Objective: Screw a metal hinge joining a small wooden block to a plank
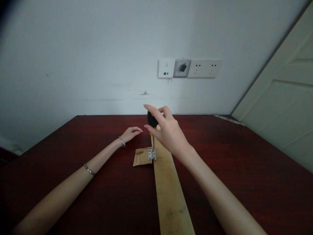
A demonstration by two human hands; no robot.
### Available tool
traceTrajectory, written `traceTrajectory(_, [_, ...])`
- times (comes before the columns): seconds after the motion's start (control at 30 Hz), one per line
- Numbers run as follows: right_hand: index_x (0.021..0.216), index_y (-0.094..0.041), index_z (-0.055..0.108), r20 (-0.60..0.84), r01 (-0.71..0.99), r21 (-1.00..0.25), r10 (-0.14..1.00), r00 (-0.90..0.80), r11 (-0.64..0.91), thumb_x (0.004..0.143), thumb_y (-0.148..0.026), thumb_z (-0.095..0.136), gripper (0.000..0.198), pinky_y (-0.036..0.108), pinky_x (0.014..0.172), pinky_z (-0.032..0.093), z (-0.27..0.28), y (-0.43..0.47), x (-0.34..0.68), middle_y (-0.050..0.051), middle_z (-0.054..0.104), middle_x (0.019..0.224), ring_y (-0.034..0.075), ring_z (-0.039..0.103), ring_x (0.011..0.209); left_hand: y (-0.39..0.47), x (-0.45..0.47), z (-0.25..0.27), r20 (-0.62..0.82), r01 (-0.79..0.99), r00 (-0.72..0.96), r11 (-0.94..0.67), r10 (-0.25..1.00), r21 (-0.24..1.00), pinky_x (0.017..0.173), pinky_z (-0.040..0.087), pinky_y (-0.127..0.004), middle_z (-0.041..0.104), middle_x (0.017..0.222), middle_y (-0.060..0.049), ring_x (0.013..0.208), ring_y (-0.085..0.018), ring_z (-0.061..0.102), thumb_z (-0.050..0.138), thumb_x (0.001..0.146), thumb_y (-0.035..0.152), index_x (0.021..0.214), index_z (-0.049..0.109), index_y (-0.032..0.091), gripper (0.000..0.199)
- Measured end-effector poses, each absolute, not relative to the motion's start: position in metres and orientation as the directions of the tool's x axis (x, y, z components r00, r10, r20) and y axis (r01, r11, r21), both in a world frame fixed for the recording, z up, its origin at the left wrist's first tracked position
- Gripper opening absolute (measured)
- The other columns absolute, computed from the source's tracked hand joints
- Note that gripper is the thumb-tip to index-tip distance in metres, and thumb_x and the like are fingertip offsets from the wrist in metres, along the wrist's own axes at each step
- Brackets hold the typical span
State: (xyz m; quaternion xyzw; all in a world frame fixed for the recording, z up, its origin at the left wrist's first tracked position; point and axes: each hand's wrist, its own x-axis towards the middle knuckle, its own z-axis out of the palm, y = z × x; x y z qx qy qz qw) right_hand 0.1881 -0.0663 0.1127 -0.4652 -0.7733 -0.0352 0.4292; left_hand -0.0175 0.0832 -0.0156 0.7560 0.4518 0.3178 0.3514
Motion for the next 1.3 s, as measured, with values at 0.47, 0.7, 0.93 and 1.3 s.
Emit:
traceTrajectory(0.47, [0.14,-0.025,0.036,0.66,0.728,-0.37,0.715,-0.23,0.576,0.082,-0.032,0.061,0.063,0.042,0.076,0.054,0.1144,-0.068,0.1874,0.01,0.049,0.112,0.02,0.058,0.08,0.0836,-0.0177,-0.0164,0.156,0.457,0.385,-0.335,0.91,0.824,0.086,0.049,-0.031,0.073,0.088,-0.004,0.087,-0.019,0.066,0.056,0.076,0.018,0.082,0.071,0.017,0.017])
traceTrajectory(0.7, [0.139,-0.024,0.037,0.684,0.687,-0.4,0.697,-0.217,0.606,0.082,-0.017,0.055,0.06,0.037,0.074,0.056,0.118,-0.0691,0.1879,0.009,0.049,0.109,0.018,0.056,0.082,0.0842,-0.0186,-0.017,0.15,0.458,0.388,-0.331,0.91,0.825,0.085,0.049,-0.03,0.073,0.089,-0.004,0.088,-0.019,0.066,0.056,0.076,0.018,0.082,0.071,0.017,0.016])
traceTrajectory(0.93, [0.138,-0.02,0.038,0.711,0.672,-0.38,0.666,-0.227,0.635,0.078,-0.01,0.052,0.062,0.04,0.086,0.053,0.1218,-0.0704,0.1863,0.012,0.051,0.116,0.022,0.053,0.102,0.0853,-0.019,-0.0182,0.149,0.464,0.392,-0.335,0.908,0.82,0.086,0.048,-0.03,0.073,0.089,-0.004,0.087,-0.019,0.065,0.056,0.076,0.019,0.083,0.071,0.016,0.017])
traceTrajectory(1.3, [0.134,-0.024,0.047,0.709,0.681,-0.411,0.682,-0.181,0.607,0.081,-0.022,0.064,0.056,0.034,0.071,0.057,0.1152,-0.0632,0.1907,0.007,0.057,0.106,0.015,0.058,0.075,0.086,-0.0191,-0.0186,0.152,0.467,0.399,-0.343,0.904,0.815,0.085,0.048,-0.031,0.073,0.088,-0.004,0.086,-0.019,0.065,0.055,0.075,0.019,0.083,0.071,0.016,0.018])
